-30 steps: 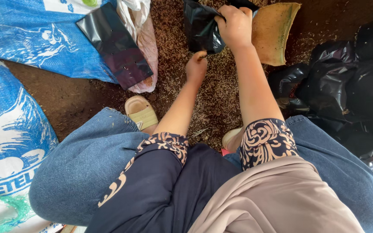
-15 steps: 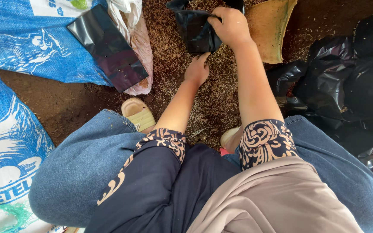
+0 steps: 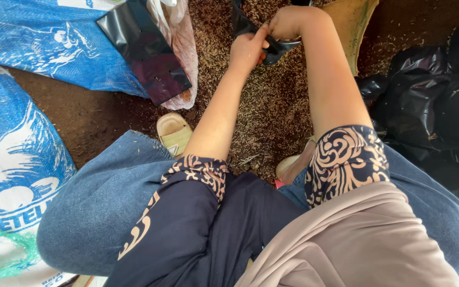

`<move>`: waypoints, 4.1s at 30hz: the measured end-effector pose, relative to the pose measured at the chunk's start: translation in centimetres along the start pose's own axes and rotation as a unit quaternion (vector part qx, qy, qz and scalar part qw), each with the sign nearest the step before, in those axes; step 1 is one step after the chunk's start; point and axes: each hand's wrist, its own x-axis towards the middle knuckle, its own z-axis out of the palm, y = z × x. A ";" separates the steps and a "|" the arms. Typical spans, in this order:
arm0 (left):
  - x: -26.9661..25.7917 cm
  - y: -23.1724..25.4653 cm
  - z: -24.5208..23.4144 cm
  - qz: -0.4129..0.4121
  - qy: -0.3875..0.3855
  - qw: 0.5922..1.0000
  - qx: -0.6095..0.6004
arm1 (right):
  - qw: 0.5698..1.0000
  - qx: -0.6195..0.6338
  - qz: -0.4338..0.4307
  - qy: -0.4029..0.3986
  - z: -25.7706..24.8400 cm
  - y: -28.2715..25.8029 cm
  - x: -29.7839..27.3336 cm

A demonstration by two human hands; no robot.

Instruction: The person scoops grains from a large pile on the floor into small black plastic bags using a scoop. They then fold and seal the bags and place them aside. The process is repeated continuously.

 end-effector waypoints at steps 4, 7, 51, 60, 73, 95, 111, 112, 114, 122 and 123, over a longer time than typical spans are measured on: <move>0.4 0.6 0.3 0.098 0.013 0.993 0.063 | 0.992 -0.059 0.076 -0.079 0.0 -1.4 0.2; -0.7 -0.5 0.7 0.166 -0.014 0.985 0.052 | 0.982 -0.139 0.077 -0.105 2.3 -0.5 2.1; 1.7 -10.7 2.3 0.003 0.185 0.981 0.060 | 0.898 0.265 -0.176 0.304 1.9 2.8 -4.5; 0.6 -9.1 -0.5 0.037 0.130 0.970 0.202 | 0.777 0.353 0.195 0.483 14.8 5.1 -4.4; 1.5 -9.5 -2.1 0.161 0.159 0.918 0.326 | 0.862 0.278 0.141 0.399 19.3 -0.8 -0.2; -1.4 6.0 -4.5 -0.067 -0.087 0.972 0.207 | 0.847 0.416 -0.162 0.288 -0.8 4.7 -6.5; 0.0 0.3 -5.0 -0.024 -0.169 0.977 0.130 | 0.988 0.010 0.107 -0.112 5.8 -3.3 5.2; 0.1 0.3 -5.1 -0.030 -0.170 0.977 0.126 | 0.987 0.016 0.108 -0.119 5.8 -3.6 5.3; -0.2 0.3 -5.3 -0.038 -0.173 0.977 0.122 | 0.985 0.028 0.110 -0.127 5.9 -4.0 5.3; -0.8 5.4 -6.1 0.007 -0.098 0.931 0.351 | 0.979 0.132 0.135 -0.073 5.4 -3.5 4.1; -1.3 5.4 -5.7 0.011 -0.069 0.917 0.393 | 0.970 0.191 0.143 -0.040 6.0 -3.2 3.1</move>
